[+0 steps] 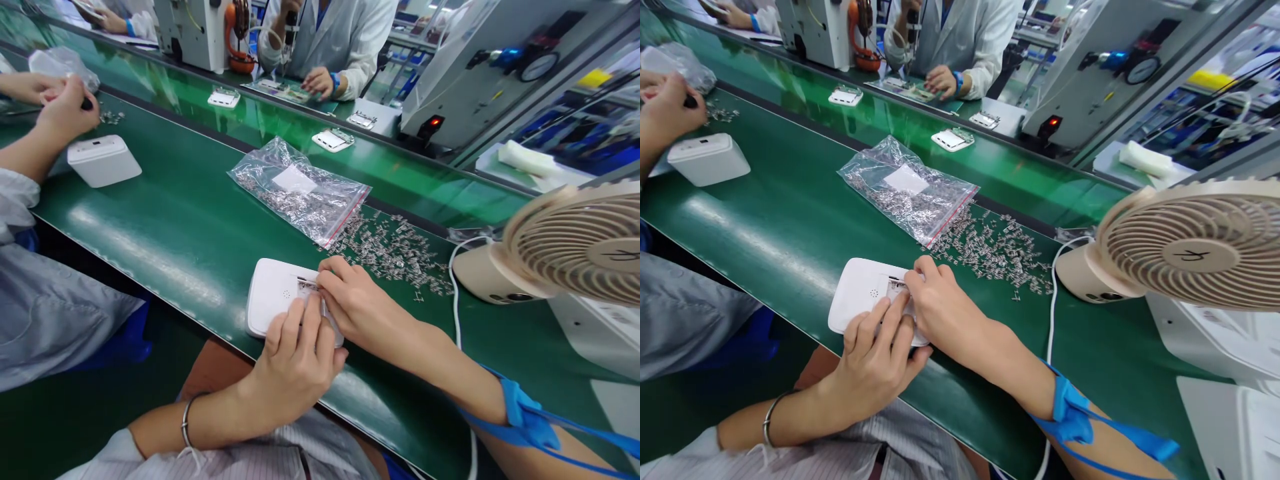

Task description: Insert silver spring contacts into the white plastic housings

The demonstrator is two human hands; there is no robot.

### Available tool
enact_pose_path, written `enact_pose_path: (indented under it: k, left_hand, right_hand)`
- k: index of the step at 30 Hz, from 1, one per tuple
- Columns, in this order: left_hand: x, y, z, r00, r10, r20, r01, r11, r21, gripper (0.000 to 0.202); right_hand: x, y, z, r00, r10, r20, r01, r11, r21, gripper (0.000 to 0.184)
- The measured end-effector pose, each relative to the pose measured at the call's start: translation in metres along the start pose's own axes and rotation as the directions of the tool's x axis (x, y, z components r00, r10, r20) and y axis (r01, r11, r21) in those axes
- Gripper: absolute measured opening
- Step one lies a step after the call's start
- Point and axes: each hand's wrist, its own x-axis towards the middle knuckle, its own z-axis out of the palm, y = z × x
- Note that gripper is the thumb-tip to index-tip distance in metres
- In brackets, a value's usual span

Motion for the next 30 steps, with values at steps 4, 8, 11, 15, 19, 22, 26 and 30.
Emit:
enact_pose_path:
  k: [4,8,11,15,19,22,26,30]
  left_hand:
    - [0.000,0.001,0.000,1.000,0.002,0.011,-0.002,1.000,-0.009,0.032]
    - [0.001,0.001,-0.001,0.999,-0.007,0.044,0.007,1.000,0.001,0.032]
    - [0.002,0.002,-0.002,0.997,-0.015,0.071,0.015,1.000,0.008,0.032]
    - [0.003,0.003,-0.003,0.995,-0.030,0.098,0.029,0.999,0.015,0.034]
    - [0.005,0.002,-0.005,0.989,-0.031,0.145,0.028,0.999,0.020,0.032]
    - [0.006,0.003,-0.006,0.988,-0.028,0.152,0.024,0.999,0.025,0.032]
    - [0.005,0.003,-0.004,0.993,-0.030,0.117,0.026,0.999,0.032,0.033]
    - [0.006,0.002,-0.001,0.996,-0.032,0.082,0.030,0.999,0.029,0.033]
  right_hand:
    - [0.004,0.002,0.009,1.000,-0.005,-0.021,0.003,0.995,-0.104,0.015]
    - [0.011,0.003,0.010,0.995,-0.099,0.029,0.103,0.971,-0.217,0.020]
    - [0.012,0.003,0.005,0.995,-0.096,0.011,0.096,0.973,-0.212,0.020]
    - [0.001,0.004,0.002,0.992,0.023,-0.123,-0.015,0.998,0.068,0.018]
    - [-0.021,0.000,0.009,0.900,0.262,-0.348,-0.109,0.909,0.403,0.015]
    - [-0.032,-0.006,0.016,0.883,0.303,-0.359,-0.110,0.877,0.468,0.019]
    - [-0.033,-0.009,0.021,0.893,0.259,-0.369,-0.088,0.903,0.420,0.024]
    - [-0.032,-0.006,0.022,0.893,0.214,-0.396,-0.063,0.931,0.360,0.025]
